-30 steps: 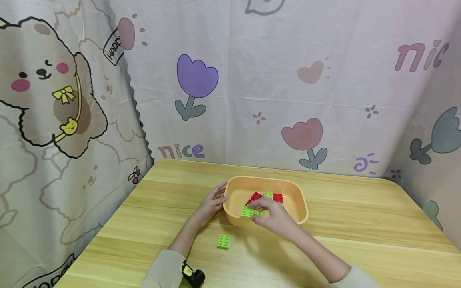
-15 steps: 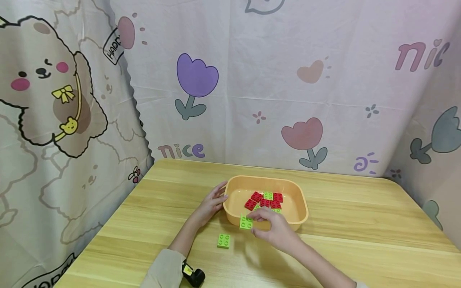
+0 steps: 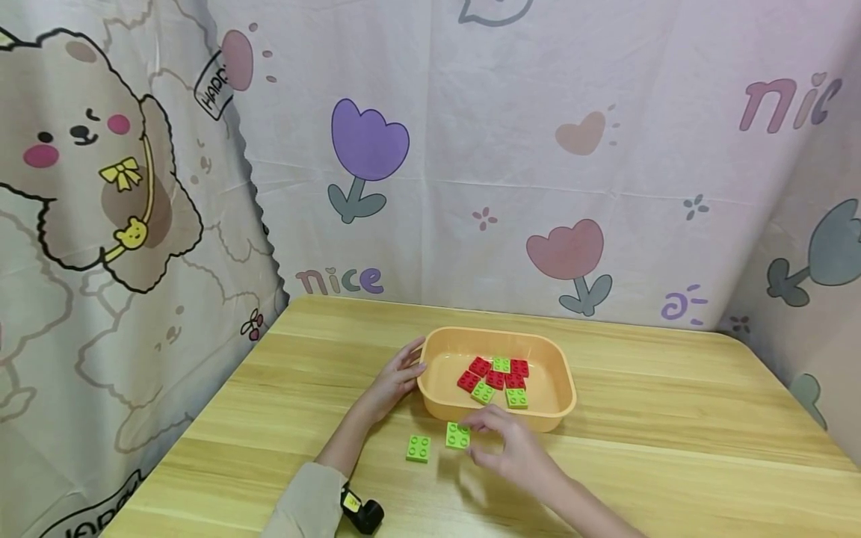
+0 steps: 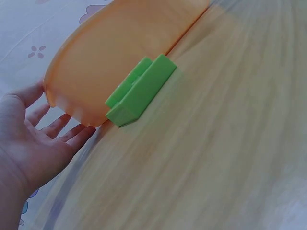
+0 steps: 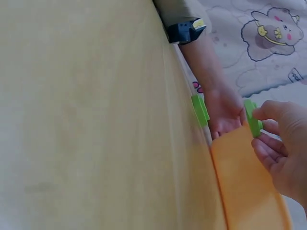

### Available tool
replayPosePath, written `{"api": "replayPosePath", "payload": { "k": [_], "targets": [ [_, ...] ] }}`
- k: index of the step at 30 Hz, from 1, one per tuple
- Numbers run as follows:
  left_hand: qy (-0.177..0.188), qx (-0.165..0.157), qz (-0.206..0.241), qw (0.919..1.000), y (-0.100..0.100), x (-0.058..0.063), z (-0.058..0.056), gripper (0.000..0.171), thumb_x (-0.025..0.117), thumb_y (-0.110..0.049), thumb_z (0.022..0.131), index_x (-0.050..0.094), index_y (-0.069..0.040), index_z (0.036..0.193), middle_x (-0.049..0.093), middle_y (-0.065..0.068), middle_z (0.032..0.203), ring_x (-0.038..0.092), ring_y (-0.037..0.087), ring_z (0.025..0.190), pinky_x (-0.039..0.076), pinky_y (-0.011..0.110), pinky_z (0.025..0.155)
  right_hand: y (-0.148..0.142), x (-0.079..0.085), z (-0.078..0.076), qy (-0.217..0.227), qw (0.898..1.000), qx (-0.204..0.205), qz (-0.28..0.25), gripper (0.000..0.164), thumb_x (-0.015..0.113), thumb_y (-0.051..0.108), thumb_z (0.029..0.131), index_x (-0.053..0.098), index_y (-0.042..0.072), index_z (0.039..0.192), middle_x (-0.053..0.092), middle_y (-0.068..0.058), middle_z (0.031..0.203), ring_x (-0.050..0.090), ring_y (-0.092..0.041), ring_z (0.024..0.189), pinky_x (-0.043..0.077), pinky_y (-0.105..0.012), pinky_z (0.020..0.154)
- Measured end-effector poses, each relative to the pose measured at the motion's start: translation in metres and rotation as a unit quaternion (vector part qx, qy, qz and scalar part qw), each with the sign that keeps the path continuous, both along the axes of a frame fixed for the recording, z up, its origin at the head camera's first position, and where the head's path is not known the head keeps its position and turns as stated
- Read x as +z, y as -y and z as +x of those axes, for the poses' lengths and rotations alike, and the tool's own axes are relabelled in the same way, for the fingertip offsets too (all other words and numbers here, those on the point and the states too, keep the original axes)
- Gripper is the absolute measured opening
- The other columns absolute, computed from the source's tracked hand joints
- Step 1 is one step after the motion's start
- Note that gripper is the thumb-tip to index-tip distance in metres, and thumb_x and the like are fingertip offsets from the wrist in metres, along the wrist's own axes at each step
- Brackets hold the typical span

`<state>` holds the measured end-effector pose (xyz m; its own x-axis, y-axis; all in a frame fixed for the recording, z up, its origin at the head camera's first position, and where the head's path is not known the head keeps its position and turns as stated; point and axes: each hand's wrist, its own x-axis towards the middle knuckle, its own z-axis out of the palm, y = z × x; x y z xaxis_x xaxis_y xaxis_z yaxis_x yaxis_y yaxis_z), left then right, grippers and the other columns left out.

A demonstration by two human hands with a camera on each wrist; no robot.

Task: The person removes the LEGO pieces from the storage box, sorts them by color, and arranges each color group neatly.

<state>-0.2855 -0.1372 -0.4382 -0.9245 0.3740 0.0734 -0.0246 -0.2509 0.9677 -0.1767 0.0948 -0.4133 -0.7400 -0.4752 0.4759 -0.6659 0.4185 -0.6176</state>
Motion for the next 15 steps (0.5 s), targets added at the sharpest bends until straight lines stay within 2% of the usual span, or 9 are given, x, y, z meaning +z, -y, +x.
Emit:
{"api": "replayPosePath", "payload": {
  "k": [7, 15],
  "targets": [
    [-0.003, 0.002, -0.001, 1.0000, 0.000, -0.002, -0.001, 0.058, 0.047, -0.003, 0.094, 0.020, -0.005, 0.145, 0.017, 0.024, 0.146, 0.025, 0.037, 0.130, 0.033, 0.042, 0.101, 0.001, -0.012, 0.003, -0.008, 1.000, 0.003, -0.004, 0.036, 0.075, 0.003, 0.070, 0.065, 0.011, 0.104, 0.061, 0.008, 0.102, 0.059, -0.019, 0.085, 0.052, -0.033, 0.074],
    [-0.001, 0.008, -0.006, 0.9999, 0.000, -0.002, -0.001, 0.058, 0.048, -0.005, 0.093, 0.023, -0.007, 0.145, 0.019, 0.022, 0.146, 0.026, 0.036, 0.130, 0.034, 0.041, 0.100, 0.002, -0.025, 0.003, 0.016, 1.000, 0.009, 0.000, 0.034, 0.074, 0.004, 0.072, 0.065, 0.012, 0.104, 0.060, 0.007, 0.100, 0.058, -0.015, 0.084, 0.052, -0.029, 0.075]
  ]
}}
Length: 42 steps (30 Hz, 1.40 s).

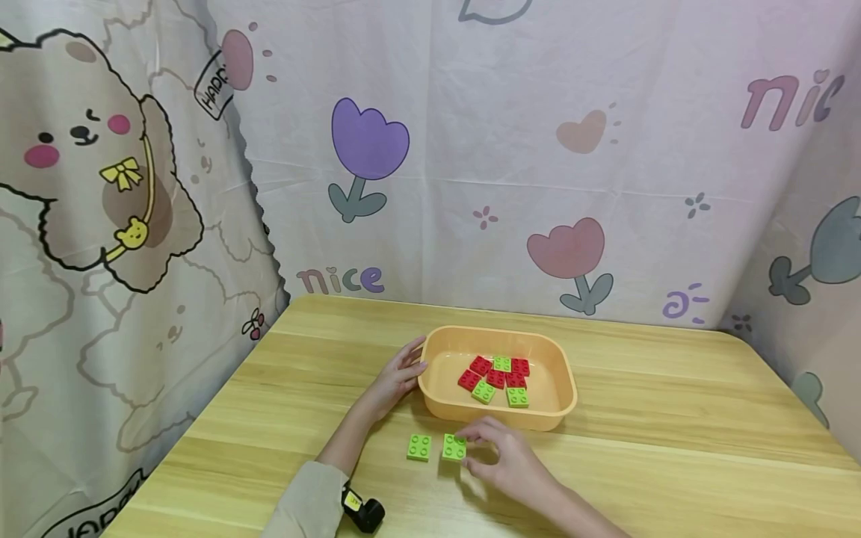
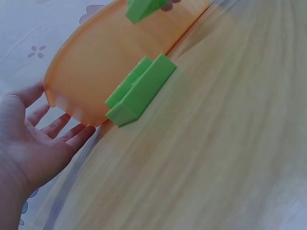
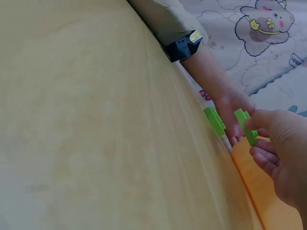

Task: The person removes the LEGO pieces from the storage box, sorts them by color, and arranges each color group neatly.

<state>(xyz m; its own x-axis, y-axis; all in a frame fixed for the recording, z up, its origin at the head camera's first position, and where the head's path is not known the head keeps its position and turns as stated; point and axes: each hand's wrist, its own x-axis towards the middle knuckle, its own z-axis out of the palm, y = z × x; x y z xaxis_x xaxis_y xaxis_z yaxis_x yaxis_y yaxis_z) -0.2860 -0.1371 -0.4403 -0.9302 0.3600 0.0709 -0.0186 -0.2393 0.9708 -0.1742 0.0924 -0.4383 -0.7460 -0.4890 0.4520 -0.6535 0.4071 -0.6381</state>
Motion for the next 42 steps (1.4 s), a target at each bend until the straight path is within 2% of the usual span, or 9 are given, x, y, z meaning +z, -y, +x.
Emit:
{"api": "replayPosePath", "payload": {
  "k": [14, 28, 37, 42],
  "targets": [
    [-0.004, -0.007, 0.011, 0.9999, -0.003, 0.001, 0.000, 0.058, 0.049, -0.006, 0.093, 0.022, -0.007, 0.145, 0.019, 0.022, 0.146, 0.025, 0.035, 0.130, 0.034, 0.040, 0.100, -0.003, -0.008, -0.004, 0.017, 1.000, -0.008, 0.010, 0.032, 0.074, 0.005, 0.073, 0.065, 0.009, 0.103, 0.059, 0.008, 0.096, 0.056, -0.012, 0.082, 0.051, -0.025, 0.073],
    [-0.005, -0.007, 0.012, 0.9999, -0.003, 0.000, -0.002, 0.059, 0.048, -0.004, 0.094, 0.021, -0.005, 0.145, 0.018, 0.024, 0.146, 0.024, 0.036, 0.130, 0.032, 0.042, 0.101, -0.003, -0.017, -0.006, 0.018, 0.999, -0.016, 0.021, 0.031, 0.074, 0.008, 0.073, 0.066, 0.012, 0.103, 0.057, 0.011, 0.094, 0.053, -0.009, 0.082, 0.048, -0.023, 0.071],
    [-0.006, -0.008, 0.013, 0.9999, 0.000, 0.000, -0.002, 0.059, 0.049, -0.004, 0.093, 0.021, -0.004, 0.145, 0.018, 0.024, 0.146, 0.026, 0.036, 0.130, 0.034, 0.039, 0.100, -0.002, -0.020, -0.007, -0.013, 1.000, -0.010, 0.025, 0.030, 0.075, 0.012, 0.074, 0.066, 0.012, 0.103, 0.056, 0.011, 0.093, 0.051, -0.008, 0.080, 0.048, -0.020, 0.066],
    [-0.010, -0.008, 0.012, 0.9998, 0.000, -0.001, -0.002, 0.060, 0.049, -0.004, 0.093, 0.020, -0.003, 0.145, 0.017, 0.025, 0.146, 0.027, 0.038, 0.129, 0.035, 0.039, 0.099, -0.001, -0.022, -0.007, -0.001, 0.999, -0.011, 0.030, 0.030, 0.074, 0.014, 0.076, 0.066, 0.013, 0.105, 0.056, 0.011, 0.095, 0.050, -0.007, 0.081, 0.047, -0.020, 0.067]
  ]
}}
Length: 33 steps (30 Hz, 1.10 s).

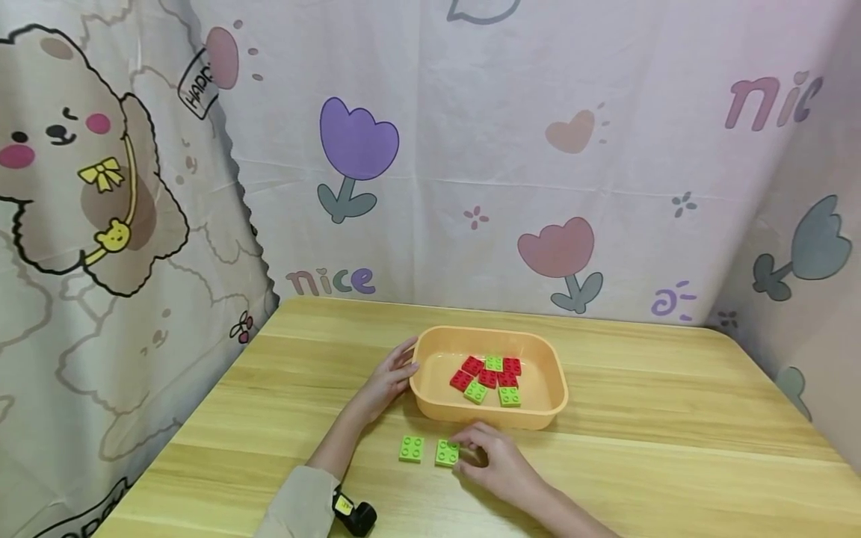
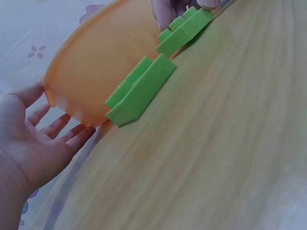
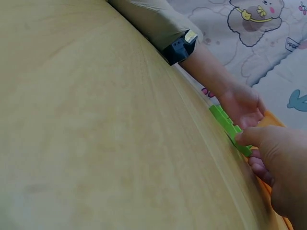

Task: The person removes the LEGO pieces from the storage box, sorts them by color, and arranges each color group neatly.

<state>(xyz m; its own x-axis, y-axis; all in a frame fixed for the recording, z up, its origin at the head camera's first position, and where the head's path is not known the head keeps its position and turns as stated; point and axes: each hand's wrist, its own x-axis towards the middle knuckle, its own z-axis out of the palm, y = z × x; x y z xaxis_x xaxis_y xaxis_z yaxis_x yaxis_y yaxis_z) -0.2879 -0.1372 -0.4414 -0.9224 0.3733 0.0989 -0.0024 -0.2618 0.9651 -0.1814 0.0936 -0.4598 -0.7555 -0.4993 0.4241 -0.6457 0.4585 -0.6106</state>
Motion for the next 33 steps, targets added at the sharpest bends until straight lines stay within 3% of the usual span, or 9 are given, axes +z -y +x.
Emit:
{"api": "replayPosePath", "payload": {
  "k": [5, 23, 33],
  "targets": [
    [0.009, 0.003, -0.004, 0.9999, 0.0002, -0.0010, -0.0002, 0.059, 0.049, -0.004, 0.093, 0.022, -0.006, 0.145, 0.019, 0.022, 0.146, 0.028, 0.036, 0.129, 0.036, 0.038, 0.099, 0.0004, -0.0010, -0.0003, 0.009, 1.000, -0.003, 0.004, 0.030, 0.074, 0.014, 0.076, 0.066, 0.014, 0.105, 0.055, 0.012, 0.095, 0.050, -0.007, 0.081, 0.047, -0.020, 0.066],
    [0.019, 0.009, -0.003, 0.9998, 0.0011, 0.0017, 0.0012, 0.058, 0.049, -0.004, 0.093, 0.022, -0.006, 0.145, 0.019, 0.021, 0.147, 0.027, 0.035, 0.130, 0.033, 0.040, 0.100, 0.0037, -0.0006, -0.0003, -0.027, 1.000, -0.001, 0.012, 0.028, 0.074, 0.017, 0.078, 0.065, 0.013, 0.104, 0.058, 0.009, 0.097, 0.049, -0.007, 0.081, 0.047, -0.020, 0.066],
    [0.019, 0.005, -0.001, 0.9998, 0.0005, 0.0013, -0.0001, 0.058, 0.047, -0.003, 0.093, 0.021, -0.006, 0.145, 0.018, 0.022, 0.147, 0.026, 0.036, 0.130, 0.033, 0.039, 0.101, 0.0024, -0.0003, -0.0011, -0.008, 1.000, -0.006, 0.021, 0.029, 0.073, 0.018, 0.079, 0.065, 0.016, 0.106, 0.057, 0.011, 0.097, 0.050, -0.007, 0.083, 0.046, -0.021, 0.068]
  ]
}}
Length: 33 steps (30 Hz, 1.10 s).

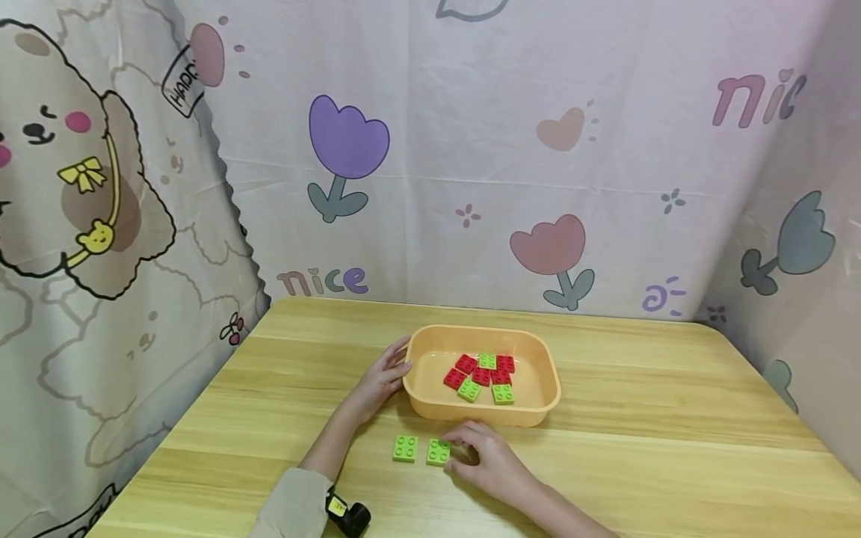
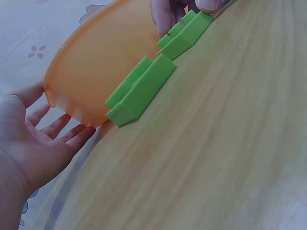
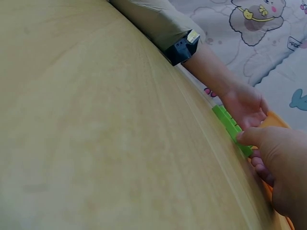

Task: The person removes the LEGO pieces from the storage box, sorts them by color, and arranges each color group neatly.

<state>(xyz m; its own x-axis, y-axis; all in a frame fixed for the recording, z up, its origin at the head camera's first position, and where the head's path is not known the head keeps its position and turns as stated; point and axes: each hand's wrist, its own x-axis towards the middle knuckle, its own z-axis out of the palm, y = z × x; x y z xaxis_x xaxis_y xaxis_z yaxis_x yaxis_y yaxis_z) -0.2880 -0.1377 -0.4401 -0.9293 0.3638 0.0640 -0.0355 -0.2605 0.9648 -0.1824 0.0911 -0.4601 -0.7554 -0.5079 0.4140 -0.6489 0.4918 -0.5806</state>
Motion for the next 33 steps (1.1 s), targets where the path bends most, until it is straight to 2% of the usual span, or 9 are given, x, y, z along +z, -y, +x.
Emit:
{"api": "replayPosePath", "payload": {
  "k": [10, 16, 24, 33],
  "targets": [
    [-0.006, 0.000, -0.008, 1.0000, 0.000, 0.001, 0.002, 0.058, 0.047, -0.004, 0.094, 0.021, -0.007, 0.145, 0.019, 0.022, 0.146, 0.027, 0.036, 0.130, 0.033, 0.041, 0.100, -0.001, 0.001, 0.000, 0.024, 1.000, 0.001, 0.003, 0.034, 0.073, 0.019, 0.078, 0.062, 0.016, 0.111, 0.055, 0.011, 0.096, 0.049, -0.007, 0.085, 0.046, -0.022, 0.071],
    [-0.005, 0.000, -0.003, 1.0000, 0.000, 0.000, 0.000, 0.058, 0.048, -0.004, 0.094, 0.022, -0.006, 0.145, 0.019, 0.022, 0.147, 0.026, 0.035, 0.130, 0.033, 0.040, 0.101, -0.001, 0.002, 0.001, 0.022, 1.000, 0.000, 0.009, 0.038, 0.074, 0.020, 0.077, 0.061, 0.016, 0.113, 0.055, 0.011, 0.097, 0.049, -0.008, 0.087, 0.046, -0.023, 0.072],
    [-0.006, 0.000, -0.006, 1.0000, 0.001, -0.001, -0.001, 0.057, 0.047, -0.003, 0.094, 0.022, -0.006, 0.145, 0.019, 0.022, 0.146, 0.027, 0.035, 0.129, 0.034, 0.040, 0.100, 0.000, 0.003, 0.000, 0.033, 0.999, 0.012, -0.022, 0.036, 0.073, 0.015, 0.078, 0.062, 0.014, 0.112, 0.057, 0.007, 0.102, 0.052, -0.010, 0.088, 0.048, -0.025, 0.076],
    [-0.006, 0.002, -0.005, 1.0000, 0.001, -0.003, -0.002, 0.057, 0.048, -0.003, 0.094, 0.023, -0.007, 0.145, 0.020, 0.022, 0.146, 0.028, 0.036, 0.129, 0.034, 0.040, 0.100, 0.003, 0.018, 0.007, 0.015, 0.999, 0.003, -0.044, 0.038, 0.073, 0.010, 0.076, 0.062, 0.008, 0.113, 0.060, 0.002, 0.103, 0.057, -0.016, 0.088, 0.051, -0.029, 0.078]
  ]
}}
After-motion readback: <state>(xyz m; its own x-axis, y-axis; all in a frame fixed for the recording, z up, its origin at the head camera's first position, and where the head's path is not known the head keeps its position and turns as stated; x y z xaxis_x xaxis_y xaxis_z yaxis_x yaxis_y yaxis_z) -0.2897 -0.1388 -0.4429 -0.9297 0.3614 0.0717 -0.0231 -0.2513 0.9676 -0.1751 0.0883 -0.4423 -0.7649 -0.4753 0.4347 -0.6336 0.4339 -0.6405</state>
